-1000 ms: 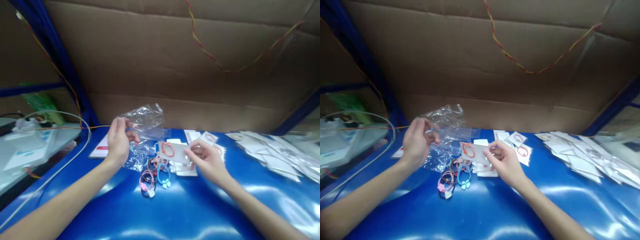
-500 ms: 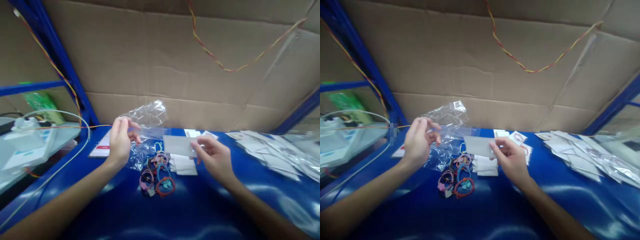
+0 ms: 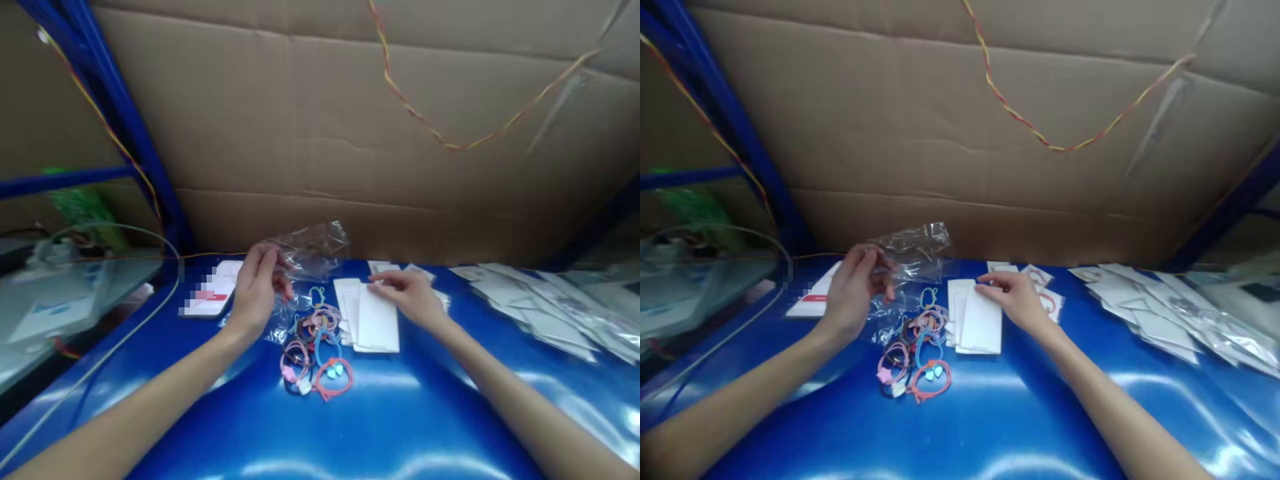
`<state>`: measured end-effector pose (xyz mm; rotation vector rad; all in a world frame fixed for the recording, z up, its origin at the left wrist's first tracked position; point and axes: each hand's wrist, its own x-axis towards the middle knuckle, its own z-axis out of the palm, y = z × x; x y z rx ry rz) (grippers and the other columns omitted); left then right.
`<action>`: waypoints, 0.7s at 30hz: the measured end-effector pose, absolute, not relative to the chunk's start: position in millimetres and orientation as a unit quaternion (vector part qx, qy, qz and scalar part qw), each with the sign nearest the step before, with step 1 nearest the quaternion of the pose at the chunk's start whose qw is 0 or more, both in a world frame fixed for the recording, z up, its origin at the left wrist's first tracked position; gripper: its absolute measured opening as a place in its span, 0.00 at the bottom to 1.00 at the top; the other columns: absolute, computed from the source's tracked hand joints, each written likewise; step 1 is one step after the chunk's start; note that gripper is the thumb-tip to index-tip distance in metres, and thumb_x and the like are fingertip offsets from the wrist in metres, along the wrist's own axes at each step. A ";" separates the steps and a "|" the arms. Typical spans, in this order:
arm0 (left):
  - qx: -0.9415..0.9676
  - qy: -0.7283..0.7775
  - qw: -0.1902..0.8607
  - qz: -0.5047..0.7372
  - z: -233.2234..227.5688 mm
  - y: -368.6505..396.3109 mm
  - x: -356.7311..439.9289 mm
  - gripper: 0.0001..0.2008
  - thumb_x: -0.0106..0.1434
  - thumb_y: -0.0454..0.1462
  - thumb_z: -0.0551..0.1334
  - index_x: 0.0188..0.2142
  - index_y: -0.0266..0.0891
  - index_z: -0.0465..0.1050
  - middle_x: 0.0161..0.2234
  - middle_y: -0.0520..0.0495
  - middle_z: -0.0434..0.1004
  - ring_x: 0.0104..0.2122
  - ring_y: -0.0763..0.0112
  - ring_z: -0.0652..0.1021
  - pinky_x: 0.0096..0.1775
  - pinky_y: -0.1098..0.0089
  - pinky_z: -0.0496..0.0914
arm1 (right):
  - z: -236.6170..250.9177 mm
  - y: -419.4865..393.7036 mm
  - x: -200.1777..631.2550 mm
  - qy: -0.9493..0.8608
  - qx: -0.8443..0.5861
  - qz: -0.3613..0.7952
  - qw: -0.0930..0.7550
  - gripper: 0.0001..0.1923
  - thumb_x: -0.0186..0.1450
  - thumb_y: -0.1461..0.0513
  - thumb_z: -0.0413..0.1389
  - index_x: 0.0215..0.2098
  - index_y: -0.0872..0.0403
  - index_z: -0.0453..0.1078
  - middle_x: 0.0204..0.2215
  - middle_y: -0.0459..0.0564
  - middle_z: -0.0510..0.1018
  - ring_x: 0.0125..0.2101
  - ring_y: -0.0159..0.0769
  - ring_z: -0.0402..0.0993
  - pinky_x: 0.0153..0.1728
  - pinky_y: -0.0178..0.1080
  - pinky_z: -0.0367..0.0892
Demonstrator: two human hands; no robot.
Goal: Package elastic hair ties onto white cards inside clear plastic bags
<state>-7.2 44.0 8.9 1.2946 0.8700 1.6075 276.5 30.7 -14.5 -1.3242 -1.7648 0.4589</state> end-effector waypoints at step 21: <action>0.835 0.408 -0.026 0.368 -1.9 72.7 -35.2 0.22 0.71 0.34 0.51 0.59 0.40 0.75 0.62 0.37 0.73 0.60 0.53 0.75 0.61 0.49 0.68 | -4.5 20.7 305.2 -0.754 -0.510 0.018 0.414 0.19 0.75 0.52 0.49 0.43 0.50 0.79 0.50 0.56 0.80 0.52 0.48 0.75 0.54 0.49 0.67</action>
